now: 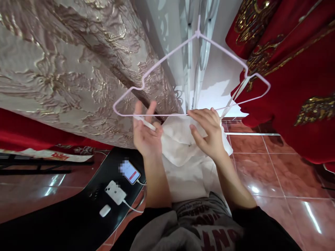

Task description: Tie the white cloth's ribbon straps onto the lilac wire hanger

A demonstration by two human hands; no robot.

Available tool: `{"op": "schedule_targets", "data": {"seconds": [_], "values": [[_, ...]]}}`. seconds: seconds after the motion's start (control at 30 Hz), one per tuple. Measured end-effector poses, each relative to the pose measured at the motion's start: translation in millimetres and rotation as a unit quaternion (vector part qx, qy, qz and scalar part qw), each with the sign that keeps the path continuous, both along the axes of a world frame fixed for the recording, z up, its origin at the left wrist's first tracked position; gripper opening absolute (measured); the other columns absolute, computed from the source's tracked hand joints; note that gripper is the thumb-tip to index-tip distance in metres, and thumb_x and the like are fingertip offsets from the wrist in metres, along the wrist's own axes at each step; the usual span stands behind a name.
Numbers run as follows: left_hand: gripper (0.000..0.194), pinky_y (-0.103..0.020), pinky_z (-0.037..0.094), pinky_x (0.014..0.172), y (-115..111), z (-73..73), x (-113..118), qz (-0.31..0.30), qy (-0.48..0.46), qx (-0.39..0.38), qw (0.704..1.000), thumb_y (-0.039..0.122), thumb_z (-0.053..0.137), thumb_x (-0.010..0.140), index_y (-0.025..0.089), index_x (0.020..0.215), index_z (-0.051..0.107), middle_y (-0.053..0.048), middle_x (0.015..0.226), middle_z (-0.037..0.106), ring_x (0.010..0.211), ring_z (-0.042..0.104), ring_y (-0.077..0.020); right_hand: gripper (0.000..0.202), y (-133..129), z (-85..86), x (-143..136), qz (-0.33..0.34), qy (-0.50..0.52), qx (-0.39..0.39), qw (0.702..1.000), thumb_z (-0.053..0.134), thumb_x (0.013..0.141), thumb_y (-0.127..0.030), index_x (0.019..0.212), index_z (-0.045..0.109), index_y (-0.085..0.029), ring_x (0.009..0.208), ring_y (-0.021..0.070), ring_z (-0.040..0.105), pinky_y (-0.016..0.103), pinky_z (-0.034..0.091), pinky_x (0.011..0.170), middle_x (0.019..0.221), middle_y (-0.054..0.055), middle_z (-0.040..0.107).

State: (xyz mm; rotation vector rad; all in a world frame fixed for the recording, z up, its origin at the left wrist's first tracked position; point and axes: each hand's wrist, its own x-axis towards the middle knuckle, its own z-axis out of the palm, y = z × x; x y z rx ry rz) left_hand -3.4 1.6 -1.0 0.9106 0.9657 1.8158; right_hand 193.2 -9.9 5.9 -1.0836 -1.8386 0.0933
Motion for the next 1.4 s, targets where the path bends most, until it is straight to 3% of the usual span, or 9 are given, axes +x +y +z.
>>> {"op": "schedule_targets", "data": {"seconds": [0.1,0.27,0.47,0.67,0.87,1.03,1.13,1.23,1.4], "values": [[0.036,-0.022,0.031,0.036,-4,9.3,24,-0.027,-0.031,0.063,0.997,0.055,0.068,0.101,0.025,0.122,0.072,-0.008,0.103,0.077,0.043,0.049,-0.0076,0.040,-8,1.9,-10,0.009,0.023,-0.002,1.000,0.060,0.100,-0.028,0.139,0.064,-0.035,0.128,0.0222,0.068,0.058,0.048,0.124,0.136,0.003,0.072],[0.024,-0.018,0.030,0.036,-5,16.8,29,-0.055,-0.042,0.079,0.994,0.043,0.076,0.099,0.020,0.099,0.071,-0.002,0.084,0.070,0.041,0.049,-0.0049,0.047,-3,-0.9,16,-0.159,0.243,0.113,0.950,0.063,0.098,-0.026,0.144,0.060,-0.033,0.129,0.0249,0.066,0.052,0.060,0.109,0.143,0.011,0.062],[0.030,-0.017,0.025,0.035,8,16.6,13,-0.016,-0.026,0.070,0.997,0.046,0.080,0.095,0.018,0.095,0.069,-0.002,0.078,0.066,0.040,0.042,-0.0042,0.021,4,26.2,47,-0.091,0.263,-0.115,0.954,0.072,0.091,-0.027,0.110,0.078,-0.022,0.093,0.0149,0.074,0.030,0.062,0.079,0.107,0.006,0.078],[0.030,-0.017,0.020,0.035,17,16.5,10,-0.043,-0.028,0.055,0.997,0.045,0.082,0.094,0.018,0.092,0.069,-0.002,0.078,0.065,0.039,0.036,-0.0025,0.025,11,61.1,48,-0.054,0.258,-0.034,0.964,0.070,0.095,-0.022,0.114,0.082,-0.034,0.059,0.0087,0.064,0.028,0.054,0.053,0.097,0.000,0.081],[0.031,-0.015,0.017,0.036,15,15.2,11,-0.073,-0.046,0.047,0.995,0.044,0.084,0.092,0.017,0.092,0.070,-0.001,0.078,0.065,0.038,0.033,-0.0004,0.034,50,58.1,71,-0.106,0.405,0.202,0.885,0.082,0.086,-0.018,0.108,0.083,-0.044,0.100,0.0193,0.080,0.036,0.068,0.085,0.114,-0.008,0.080],[0.033,-0.016,0.018,0.035,15,13.8,16,-0.074,-0.057,0.045,0.995,0.046,0.086,0.090,0.018,0.094,0.069,-0.001,0.077,0.067,0.039,0.032,-0.0013,0.034,23,36.5,65,-0.231,0.434,0.298,0.818,0.058,0.103,-0.024,0.111,0.081,-0.048,0.113,0.0188,0.077,0.041,0.061,0.113,0.115,-0.011,0.079],[0.033,-0.017,0.021,0.036,11,11.9,29,-0.094,-0.071,0.020,0.993,0.047,0.084,0.090,0.019,0.097,0.069,-0.003,0.081,0.070,0.039,0.033,-0.0026,0.040,-2,27.9,42,-0.139,0.336,0.270,0.892,0.049,0.105,-0.022,0.123,0.078,-0.043,0.105,0.0202,0.077,0.043,0.066,0.098,0.113,-0.007,0.079],[0.029,-0.018,0.025,0.038,5,9.8,44,-0.116,-0.084,0.009,0.990,0.046,0.079,0.094,0.020,0.100,0.068,-0.005,0.089,0.074,0.041,0.034,-0.0027,0.038,-4,27.1,26,0.000,0.169,0.104,0.980,0.061,0.100,-0.020,0.129,0.075,-0.038,0.113,0.0226,0.076,0.049,0.062,0.107,0.117,-0.003,0.079],[0.024,-0.021,0.047,0.047,-3,5.5,27,-0.143,-0.025,-0.006,0.989,0.036,0.073,0.094,0.019,0.111,0.076,-0.015,0.120,0.079,0.055,0.061,-0.0099,0.035,22,20.3,25,0.014,0.032,-0.013,0.999,0.053,0.103,-0.020,0.129,0.074,-0.031,0.108,0.0200,0.071,0.045,0.056,0.101,0.110,0.002,0.079]]}}
